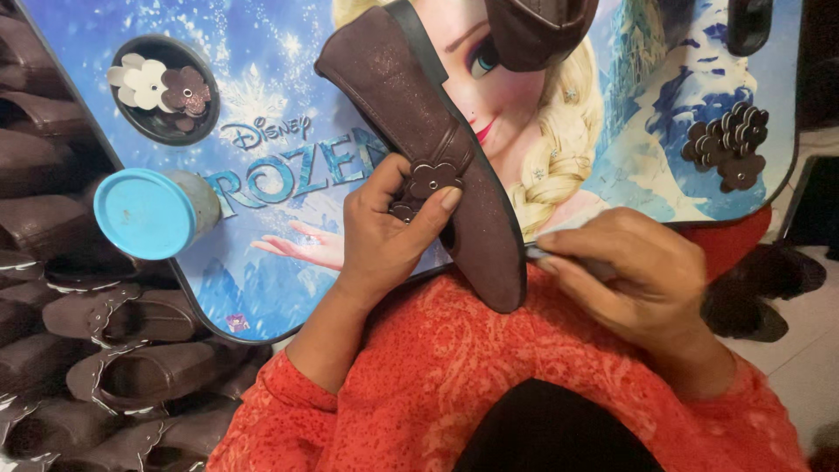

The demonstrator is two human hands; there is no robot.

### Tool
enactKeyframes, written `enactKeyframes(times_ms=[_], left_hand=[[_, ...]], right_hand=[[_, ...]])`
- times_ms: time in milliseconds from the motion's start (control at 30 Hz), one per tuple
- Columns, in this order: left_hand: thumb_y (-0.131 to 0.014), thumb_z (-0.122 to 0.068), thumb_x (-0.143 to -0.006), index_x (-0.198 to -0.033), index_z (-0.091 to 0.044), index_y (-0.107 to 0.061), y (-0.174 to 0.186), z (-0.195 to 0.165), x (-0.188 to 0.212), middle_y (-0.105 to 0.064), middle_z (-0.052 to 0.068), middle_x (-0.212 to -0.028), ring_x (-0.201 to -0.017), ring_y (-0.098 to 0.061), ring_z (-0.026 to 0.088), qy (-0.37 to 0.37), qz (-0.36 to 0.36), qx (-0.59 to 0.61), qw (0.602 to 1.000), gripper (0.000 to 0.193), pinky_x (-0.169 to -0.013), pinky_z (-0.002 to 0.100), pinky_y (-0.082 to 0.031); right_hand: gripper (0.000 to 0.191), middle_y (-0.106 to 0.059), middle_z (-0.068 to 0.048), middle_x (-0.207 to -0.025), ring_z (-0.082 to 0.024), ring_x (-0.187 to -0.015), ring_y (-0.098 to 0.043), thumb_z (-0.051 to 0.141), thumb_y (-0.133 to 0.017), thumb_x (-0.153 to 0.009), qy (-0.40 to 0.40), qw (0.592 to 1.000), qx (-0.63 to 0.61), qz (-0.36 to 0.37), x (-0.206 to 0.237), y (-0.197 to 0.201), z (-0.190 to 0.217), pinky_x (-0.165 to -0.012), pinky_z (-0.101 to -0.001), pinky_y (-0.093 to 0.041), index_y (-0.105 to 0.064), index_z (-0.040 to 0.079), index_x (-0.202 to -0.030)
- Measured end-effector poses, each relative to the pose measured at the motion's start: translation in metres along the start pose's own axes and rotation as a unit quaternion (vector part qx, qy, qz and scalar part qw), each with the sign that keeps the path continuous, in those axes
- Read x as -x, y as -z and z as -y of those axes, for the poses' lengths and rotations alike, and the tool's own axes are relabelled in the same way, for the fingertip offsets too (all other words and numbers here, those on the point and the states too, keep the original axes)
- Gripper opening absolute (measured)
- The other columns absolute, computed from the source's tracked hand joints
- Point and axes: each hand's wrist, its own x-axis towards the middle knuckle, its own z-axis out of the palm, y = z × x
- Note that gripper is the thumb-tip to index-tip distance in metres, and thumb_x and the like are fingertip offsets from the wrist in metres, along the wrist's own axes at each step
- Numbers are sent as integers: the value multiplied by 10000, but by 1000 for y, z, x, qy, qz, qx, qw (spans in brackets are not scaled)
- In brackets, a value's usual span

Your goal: The person wipes the exterior and interior of a brown child's shoe using a white cloth. They repeatedly apply liquid from a bottle to the cloth and continue wiping the shoe's upper, sole, and inner lining.

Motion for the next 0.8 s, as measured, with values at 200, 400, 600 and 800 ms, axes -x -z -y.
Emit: enactKeyframes(times_ms=[200,400,600,800], left_hand=[[-786,-171,-946,-965,-45,-647,2,1,1,-662,-45,-846,-775,-537,6,24,-4,9,1000,189,-681,207,-466],[-785,-159,-965,-961,-41,-638,3,13,3,-641,-41,-841,-781,-523,16,21,-2,3,1000,189,-683,207,-451],[-758,-191,-943,-1063,-45,-654,5,29,1,-698,-34,-936,-827,-597,27,21,-8,64,998,215,-745,200,-506],[-684,-287,-979,-1053,-37,-635,11,55,0,-699,-11,-853,-694,-561,47,43,-26,89,995,265,-613,207,-451]], right_hand=[[243,-646,-46,-838,-200,-740,-653,91,-839,-784,158,970,-66,172,8,-14,-31,-637,-339,-521,-781,84,-1019],[158,-719,-44,-877,-166,-738,-705,91,-776,-831,50,987,-70,138,16,27,-36,-630,-290,-556,-755,62,-985],[121,-688,-86,-1023,-97,-794,-692,54,-657,-1135,-1,969,-89,-228,-6,69,-44,-711,-212,-560,-682,-22,-1226],[131,-679,-148,-1096,-149,-853,-653,-31,-641,-1142,156,923,157,-314,-69,110,-43,-763,-233,-530,-652,-88,-1260]])
